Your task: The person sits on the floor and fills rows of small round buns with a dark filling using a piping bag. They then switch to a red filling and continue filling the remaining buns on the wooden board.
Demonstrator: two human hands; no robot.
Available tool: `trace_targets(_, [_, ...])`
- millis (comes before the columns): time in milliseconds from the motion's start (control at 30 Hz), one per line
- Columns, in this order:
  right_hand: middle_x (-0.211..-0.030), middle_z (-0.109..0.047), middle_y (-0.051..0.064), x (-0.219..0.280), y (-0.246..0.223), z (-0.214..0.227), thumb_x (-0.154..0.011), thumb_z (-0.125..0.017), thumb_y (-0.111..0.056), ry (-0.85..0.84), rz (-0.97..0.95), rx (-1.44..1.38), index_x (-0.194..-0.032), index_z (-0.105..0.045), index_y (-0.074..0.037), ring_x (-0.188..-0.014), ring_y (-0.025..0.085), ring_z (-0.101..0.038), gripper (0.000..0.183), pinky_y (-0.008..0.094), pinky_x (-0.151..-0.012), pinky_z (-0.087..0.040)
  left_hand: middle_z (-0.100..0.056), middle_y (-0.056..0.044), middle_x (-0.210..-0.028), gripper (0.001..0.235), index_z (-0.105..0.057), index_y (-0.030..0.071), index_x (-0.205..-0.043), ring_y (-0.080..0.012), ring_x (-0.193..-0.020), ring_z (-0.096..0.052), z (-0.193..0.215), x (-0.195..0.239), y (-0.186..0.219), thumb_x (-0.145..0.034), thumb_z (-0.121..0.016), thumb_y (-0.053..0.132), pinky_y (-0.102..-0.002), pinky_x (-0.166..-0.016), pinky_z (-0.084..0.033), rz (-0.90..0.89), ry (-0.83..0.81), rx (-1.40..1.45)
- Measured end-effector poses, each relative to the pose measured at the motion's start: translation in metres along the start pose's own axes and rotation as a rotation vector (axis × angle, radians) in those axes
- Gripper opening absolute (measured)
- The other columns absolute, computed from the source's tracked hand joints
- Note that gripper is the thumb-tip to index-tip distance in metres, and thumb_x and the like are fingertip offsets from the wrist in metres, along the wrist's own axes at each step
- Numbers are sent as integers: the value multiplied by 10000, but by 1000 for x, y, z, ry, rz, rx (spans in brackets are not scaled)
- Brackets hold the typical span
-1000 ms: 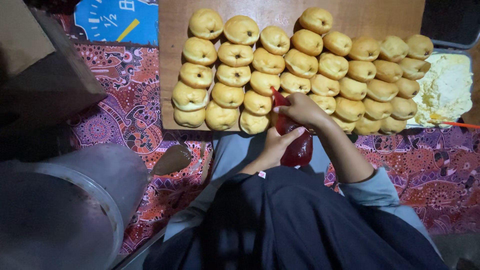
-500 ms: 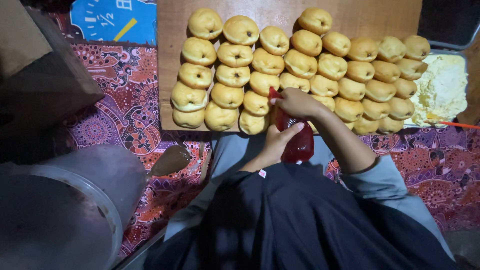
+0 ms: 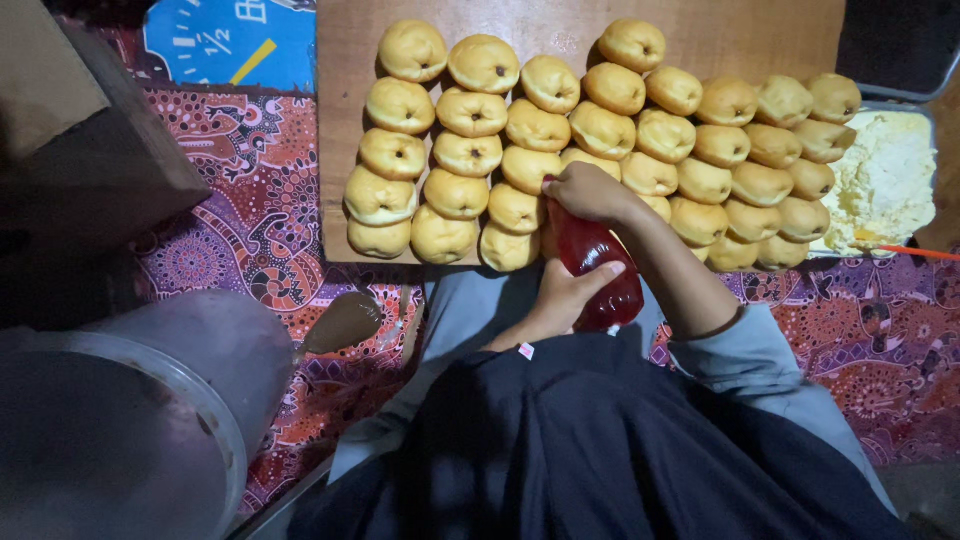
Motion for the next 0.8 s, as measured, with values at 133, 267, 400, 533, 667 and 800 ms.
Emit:
trace_targets(133, [-805, -723, 245, 1, 2, -1, -949, -574, -331, 20, -4, -20, -870, -782, -9, -749, 380, -705, 391, 480, -762, -534, -731, -70, -1045, 322, -688, 6, -1144, -158, -940, -702, -4, 4, -2, -884, -795, 164, -334, -842, -574, -3, 1, -24])
trace_targets(267, [-813, -737, 230, 6, 1, -2, -947, -549, -329, 17, -5, -36, -854, -816, -47, -767, 376, -709, 399, 463, -789, -539, -724, -62, -1051, 345, -676, 15, -1158, -151, -937, -695, -10, 10, -5, -865, -801, 149, -330, -836, -569, 25, 40, 44])
trace_targets(400, [-854, -719, 252, 16, -4, 5, -971, -576, -400, 50, -39, 46, -917, -781, -33, -810, 388, -709, 424, 473, -795, -542, -729, -63, -1057, 357, -675, 18, -1158, -153, -935, -703, -15, 17, -10, -846, -804, 138, -332, -826, -575, 85, 62, 103])
trace_targets(533, [-924, -729, 237, 51, -22, 16, -972, -584, -452, 25, 96, 100, -1040, -758, -74, -855, 396, -700, 422, 480, -787, -539, -730, -86, -1085, 376, -680, -11, -1184, -163, -965, -701, -20, 16, -11, -861, -810, 130, -337, -858, -569, 60, 10, 119])
trace_targets(667, [-933, -730, 228, 75, -36, 34, -897, -718, -392, 61, 148, 75, -1055, -675, -4, -832, 348, -709, 421, 452, -754, -541, -721, -72, -1132, 418, -659, 0, -1221, -144, -1009, -692, -17, 0, -13, -853, -809, 130, -328, -895, -561, -8, 2, 38])
trace_targets(800, [-879, -731, 168, 73, -38, 54, -835, -789, -293, 184, 134, -144, -1055, -652, 11, -777, 239, -697, 399, 383, -701, -556, -717, -74, -1110, 425, -651, -3, -1226, -155, -975, -695, -13, -23, -14, -853, -803, 135, -341, -879, -568, -20, 11, 52])
Point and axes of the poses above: each hand's wrist, its own x-axis away from the middle knuckle, its own z-axis out of the back of the hand, y = z × x, the point moved 9 cm from there along -x, towards the middle knuckle
